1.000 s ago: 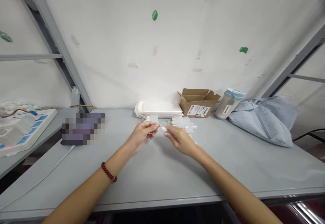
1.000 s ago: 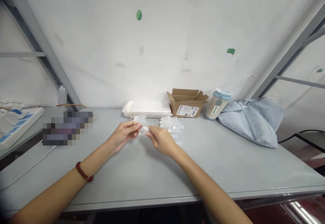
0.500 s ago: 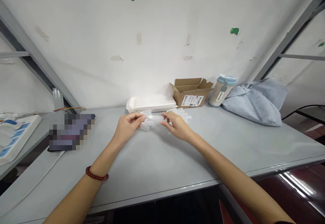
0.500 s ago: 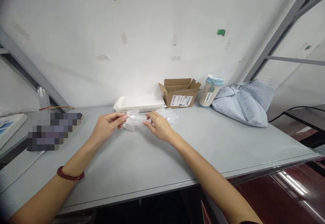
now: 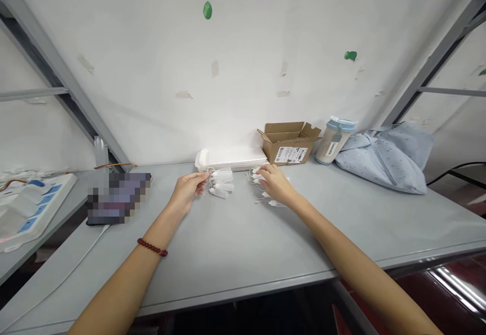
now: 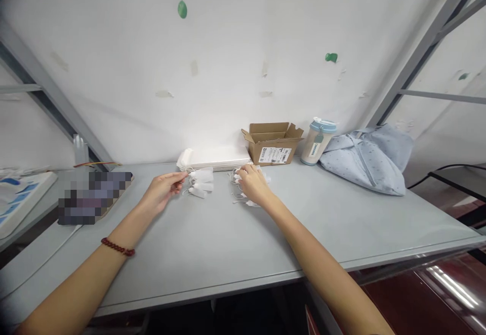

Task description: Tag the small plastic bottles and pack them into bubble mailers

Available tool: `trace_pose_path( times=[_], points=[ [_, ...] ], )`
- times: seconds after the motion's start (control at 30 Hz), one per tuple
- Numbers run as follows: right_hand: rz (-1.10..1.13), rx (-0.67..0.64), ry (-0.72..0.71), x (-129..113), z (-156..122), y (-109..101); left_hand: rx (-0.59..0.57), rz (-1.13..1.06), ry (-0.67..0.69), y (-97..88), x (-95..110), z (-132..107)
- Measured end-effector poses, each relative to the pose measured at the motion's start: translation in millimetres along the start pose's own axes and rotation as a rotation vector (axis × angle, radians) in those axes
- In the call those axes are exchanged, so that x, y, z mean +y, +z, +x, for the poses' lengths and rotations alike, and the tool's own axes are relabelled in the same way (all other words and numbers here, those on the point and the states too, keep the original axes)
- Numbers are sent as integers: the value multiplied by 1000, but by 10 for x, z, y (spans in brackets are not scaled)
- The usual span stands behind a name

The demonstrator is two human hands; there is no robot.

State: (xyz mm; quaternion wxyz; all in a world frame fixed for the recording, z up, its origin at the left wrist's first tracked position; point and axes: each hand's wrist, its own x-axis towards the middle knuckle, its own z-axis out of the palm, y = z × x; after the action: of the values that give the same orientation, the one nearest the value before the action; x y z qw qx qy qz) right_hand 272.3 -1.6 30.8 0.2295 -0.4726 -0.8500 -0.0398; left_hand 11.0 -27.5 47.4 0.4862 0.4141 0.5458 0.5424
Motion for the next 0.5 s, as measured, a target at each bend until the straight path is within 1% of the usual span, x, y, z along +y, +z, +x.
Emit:
trace_pose_path(
  times=[0.07,0.13,0.17,0.2,0.27,0.37,0.5],
  points=[
    [-11,-30,14,1,1,-2,-112,33,-47,-47,41,4],
    [-22,-54,26,6,5,-13,-240,129,-86,-109,105,-4],
    [-27,-60,28,11,7,-19,-280,188,-95,-140,140,-12],
    [-33,-61,26,16,9,-25,-297,245,-98,-168,171,-20],
    [-43,-53,14,30,13,-33,-281,335,-94,-213,214,-32],
    [-67,-58,15,52,18,-28,-264,435,-111,-244,217,-32],
    [-119,-97,40,71,19,-4,-344,538,-148,-259,165,-18]
  ],
)
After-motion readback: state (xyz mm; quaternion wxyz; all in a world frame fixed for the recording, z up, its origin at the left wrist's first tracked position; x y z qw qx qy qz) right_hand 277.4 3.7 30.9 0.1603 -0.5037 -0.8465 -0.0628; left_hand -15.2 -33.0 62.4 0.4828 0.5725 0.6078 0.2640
